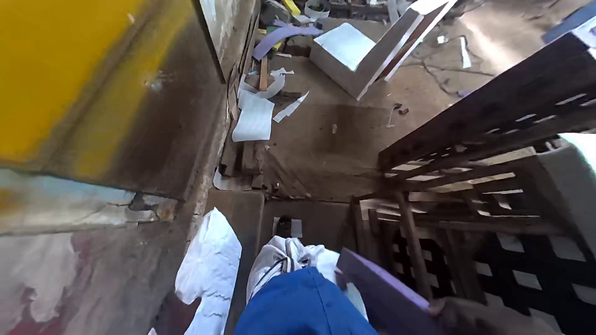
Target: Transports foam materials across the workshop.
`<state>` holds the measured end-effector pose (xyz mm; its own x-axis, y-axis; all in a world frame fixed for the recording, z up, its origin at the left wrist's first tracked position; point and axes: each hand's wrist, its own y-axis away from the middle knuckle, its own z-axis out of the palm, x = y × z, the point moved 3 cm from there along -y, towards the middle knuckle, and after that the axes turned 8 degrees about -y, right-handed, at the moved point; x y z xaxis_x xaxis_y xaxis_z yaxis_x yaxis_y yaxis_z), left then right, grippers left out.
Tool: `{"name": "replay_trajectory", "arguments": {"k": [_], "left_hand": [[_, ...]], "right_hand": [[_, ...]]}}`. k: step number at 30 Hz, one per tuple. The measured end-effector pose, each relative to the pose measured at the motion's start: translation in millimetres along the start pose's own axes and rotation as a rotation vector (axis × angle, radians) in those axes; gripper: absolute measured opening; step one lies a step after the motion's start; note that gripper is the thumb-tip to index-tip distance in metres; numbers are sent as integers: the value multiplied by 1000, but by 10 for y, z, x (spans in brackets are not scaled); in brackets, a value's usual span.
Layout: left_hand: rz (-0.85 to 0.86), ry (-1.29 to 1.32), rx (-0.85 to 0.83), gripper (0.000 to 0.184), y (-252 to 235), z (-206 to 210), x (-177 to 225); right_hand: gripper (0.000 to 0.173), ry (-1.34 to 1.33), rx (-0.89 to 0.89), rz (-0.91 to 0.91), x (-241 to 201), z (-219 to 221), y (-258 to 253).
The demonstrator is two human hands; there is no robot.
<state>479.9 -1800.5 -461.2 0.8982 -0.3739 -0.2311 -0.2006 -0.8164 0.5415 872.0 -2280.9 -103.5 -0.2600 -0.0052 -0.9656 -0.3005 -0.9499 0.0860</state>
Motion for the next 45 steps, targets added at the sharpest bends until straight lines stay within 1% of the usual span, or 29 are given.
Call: {"name": "replay_trajectory", "arguments": {"k": [5,9,12,16,17,19,21,23,25,27,31,33,36,39,42,45], "left_hand": [[66,-162,56,116,-369,-804,1136],[128,-151,134,112,-511,-1423,2001],[140,-101,225,114,-710,-1880,2683],[129,-10,275,119,-1021,-2492,3685],[125,11,284,120,-1075,-2646,3928],[124,71,305,121,-1179,-3000,4464],[137,129,355,122,-1362,-3369,5015],[149,159,390,123,-1509,-3736,5445],[166,212,432,119,-1560,-4085,5840],[191,270,466,116,-1637,-4381,6248],[200,341,515,108,-1898,-4765,6975],[198,347,506,107,-2102,-4916,7346],[205,343,452,107,-2527,-5116,7898],[239,311,415,106,-3024,-5258,8511],[282,219,358,104,-3448,-5440,9187],[316,132,310,103,-3693,-5651,9890]], "right_hand": [[72,-14,-141,-34,-139,-814,-608],[68,-26,-163,-82,-313,-1531,-916],[69,-31,-163,-130,-413,-2111,-1199],[72,-48,-199,-369,-432,-3016,-1553],[72,-58,-187,-399,-483,-3259,-1601],[70,-6,-129,-329,-858,-3714,-1697],[72,68,-84,-264,-1114,-4202,-1760],[70,104,-86,-258,-1218,-4596,-1792],[67,87,-95,-266,-1294,-4882,-1862],[69,39,-84,-270,-1333,-5141,-1959],[68,-53,23,-299,-1330,-5595,-2140],[69,-65,79,-308,-1339,-5865,-2256],[70,-63,130,-329,-1325,-6356,-2513],[69,-48,157,-305,-1365,-6918,-2900],[64,-64,214,-275,-1539,-7405,-3306],[69,-76,249,-250,-1842,-7890,-3661]]}}
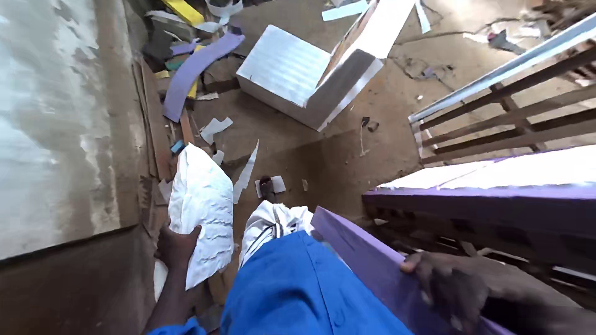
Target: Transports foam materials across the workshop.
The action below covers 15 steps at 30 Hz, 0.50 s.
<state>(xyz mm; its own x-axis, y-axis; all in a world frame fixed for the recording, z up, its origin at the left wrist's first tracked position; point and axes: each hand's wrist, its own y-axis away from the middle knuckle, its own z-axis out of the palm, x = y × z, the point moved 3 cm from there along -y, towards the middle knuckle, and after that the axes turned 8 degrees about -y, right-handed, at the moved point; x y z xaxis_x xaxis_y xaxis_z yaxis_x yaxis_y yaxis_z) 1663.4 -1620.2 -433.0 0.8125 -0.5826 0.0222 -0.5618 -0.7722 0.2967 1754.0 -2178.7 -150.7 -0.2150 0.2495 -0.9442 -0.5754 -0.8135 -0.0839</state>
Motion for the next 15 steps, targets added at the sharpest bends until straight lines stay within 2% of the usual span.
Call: {"name": "replay_trajectory", "arguments": {"k": [4,8,11,15], "left_hand": [[91,-67,-48,105,-411,-120,469],[162,-78,-40,105,-650,-167,706],[139,-56,-16,106,-560,-248,751],[23,2,20,109,-368,-511,668]], "right_hand": [[69,-26,2,72,-128,-308,-451],[64,-64,-1,96,-246,-654,-831],[61,-87,-46,104,-285,-979,-1059],[67,-119,-130,108,-263,-1372,-1251]]}}
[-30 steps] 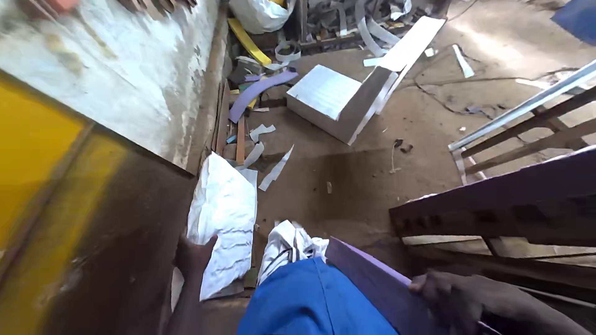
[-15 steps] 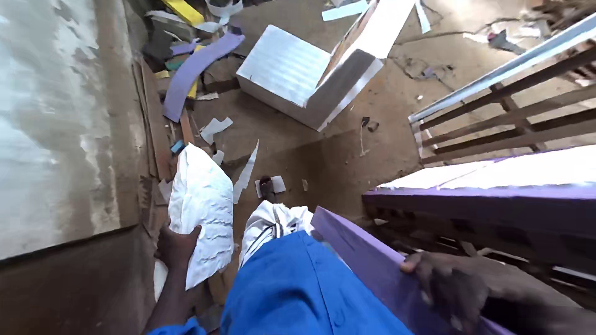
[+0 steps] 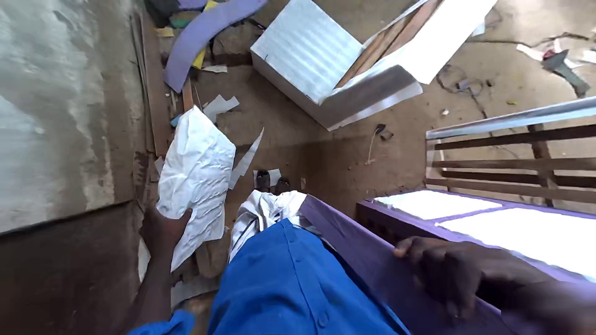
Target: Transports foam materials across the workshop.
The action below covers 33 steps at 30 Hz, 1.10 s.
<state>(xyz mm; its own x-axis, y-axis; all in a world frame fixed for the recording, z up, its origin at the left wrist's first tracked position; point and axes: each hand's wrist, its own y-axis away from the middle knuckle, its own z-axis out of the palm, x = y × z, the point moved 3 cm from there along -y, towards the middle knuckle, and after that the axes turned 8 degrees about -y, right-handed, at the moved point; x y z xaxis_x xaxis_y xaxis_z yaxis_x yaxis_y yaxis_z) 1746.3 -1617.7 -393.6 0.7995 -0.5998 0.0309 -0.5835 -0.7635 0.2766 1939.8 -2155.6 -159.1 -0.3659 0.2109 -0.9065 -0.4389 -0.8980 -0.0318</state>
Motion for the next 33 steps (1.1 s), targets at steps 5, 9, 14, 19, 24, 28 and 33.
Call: {"name": "replay_trajectory", "arguments": {"k": [5,9,14,19,24,28,33], "left_hand": [[-147,97,36,105,149,-272,-236],[-222,95,36,104,229,-416,-382],[-218,-52,28,103,313,-420,-582],[-221,-192,-12,106,292,-388,-632],[-201,-177,-30,104,70,-352,-640],[-165,-58,-79,102,-233,-272,-656],[-104,17,-170,103,-905,-58,-717]], "right_hand": [[71,-36,-64,-14,73,-277,-82],[68,-75,-59,-31,145,-362,-50],[67,-96,-86,-33,248,-436,-66],[69,-88,-116,-14,293,-350,-143],[65,-60,-119,1,240,-258,-289],[62,-70,-75,-4,271,-146,-488],[62,-84,19,74,383,63,-936]]}}
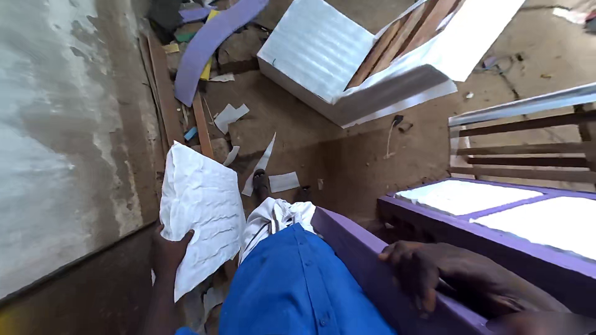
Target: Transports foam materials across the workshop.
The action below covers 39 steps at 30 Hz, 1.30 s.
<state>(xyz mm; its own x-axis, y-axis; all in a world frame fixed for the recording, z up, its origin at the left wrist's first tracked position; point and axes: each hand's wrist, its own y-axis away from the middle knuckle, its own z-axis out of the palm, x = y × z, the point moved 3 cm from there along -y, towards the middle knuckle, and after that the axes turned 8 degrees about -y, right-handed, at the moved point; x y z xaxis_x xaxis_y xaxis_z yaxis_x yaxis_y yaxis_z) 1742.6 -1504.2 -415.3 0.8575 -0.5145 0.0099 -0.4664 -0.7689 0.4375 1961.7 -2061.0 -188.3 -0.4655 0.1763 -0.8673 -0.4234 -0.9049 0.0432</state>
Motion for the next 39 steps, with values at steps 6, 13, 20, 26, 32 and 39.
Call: {"name": "replay_trajectory", "arguments": {"k": [6,13,20,26,32,39], "left_hand": [[41,-59,-34,101,-946,-89,331],[72,-119,72,99,-1705,-496,601],[-30,4,138,99,-2224,-849,803],[-113,142,182,100,-2440,-1120,1312],[-148,184,262,98,-2442,-1331,1909],[-192,-24,611,42,-2738,-2066,2397]], "right_hand": [[64,30,164,39,-88,265,-570],[64,90,158,28,-378,276,-1316],[67,87,107,37,-601,13,-1626],[68,108,132,-12,-882,-409,-1680],[70,151,91,-77,-1236,-1306,-1552],[68,312,101,-73,-2053,-2178,-1487]]}}
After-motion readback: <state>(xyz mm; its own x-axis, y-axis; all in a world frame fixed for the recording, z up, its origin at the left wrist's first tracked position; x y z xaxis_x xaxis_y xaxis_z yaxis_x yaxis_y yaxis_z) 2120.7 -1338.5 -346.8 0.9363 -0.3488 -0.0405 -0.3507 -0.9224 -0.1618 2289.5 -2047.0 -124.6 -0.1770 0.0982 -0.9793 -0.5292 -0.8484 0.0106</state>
